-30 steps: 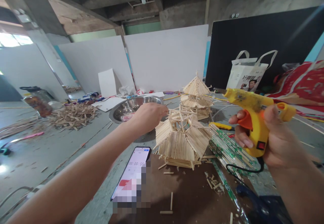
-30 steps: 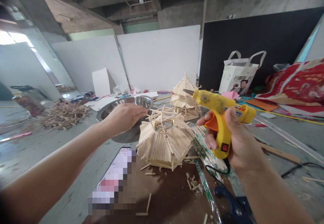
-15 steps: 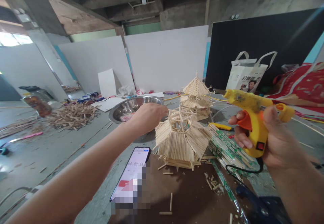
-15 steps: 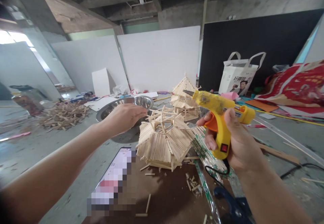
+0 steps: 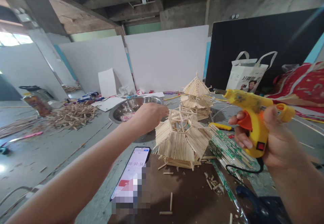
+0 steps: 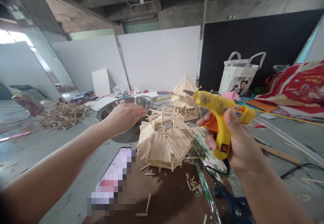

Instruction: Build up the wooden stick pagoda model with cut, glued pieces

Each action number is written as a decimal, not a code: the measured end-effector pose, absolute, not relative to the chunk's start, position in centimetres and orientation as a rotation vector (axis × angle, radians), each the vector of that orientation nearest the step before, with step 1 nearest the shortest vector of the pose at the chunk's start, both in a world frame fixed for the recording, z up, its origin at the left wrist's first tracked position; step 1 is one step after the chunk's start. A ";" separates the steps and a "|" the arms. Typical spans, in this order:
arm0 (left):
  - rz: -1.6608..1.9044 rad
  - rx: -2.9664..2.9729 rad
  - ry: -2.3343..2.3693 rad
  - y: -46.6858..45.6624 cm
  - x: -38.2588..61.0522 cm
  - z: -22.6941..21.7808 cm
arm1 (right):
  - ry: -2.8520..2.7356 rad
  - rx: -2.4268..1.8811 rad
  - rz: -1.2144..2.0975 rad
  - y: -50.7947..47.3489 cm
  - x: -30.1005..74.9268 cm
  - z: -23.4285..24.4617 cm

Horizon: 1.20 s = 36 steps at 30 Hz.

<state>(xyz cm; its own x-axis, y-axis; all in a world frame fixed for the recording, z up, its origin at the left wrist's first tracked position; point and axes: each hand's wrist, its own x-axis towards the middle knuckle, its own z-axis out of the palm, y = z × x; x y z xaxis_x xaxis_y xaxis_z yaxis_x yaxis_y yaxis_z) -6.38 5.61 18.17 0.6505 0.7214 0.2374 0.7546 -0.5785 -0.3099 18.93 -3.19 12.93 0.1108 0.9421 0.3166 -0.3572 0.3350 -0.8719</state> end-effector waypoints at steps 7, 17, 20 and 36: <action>-0.125 -2.488 -1.151 5.7 -6.5 18.1 | -1.046 -0.713 1.068 -3.1 18.9 12.9; -0.147 -2.476 -1.101 5.7 -6.5 18.0 | -1.050 -0.720 1.065 -3.1 18.9 12.9; -0.144 -2.481 -1.099 5.7 -6.5 18.0 | -1.048 -0.724 1.068 -3.1 18.9 12.9; -0.097 -2.475 -1.121 5.8 -6.5 18.2 | -1.051 -0.734 1.062 -3.1 18.8 13.0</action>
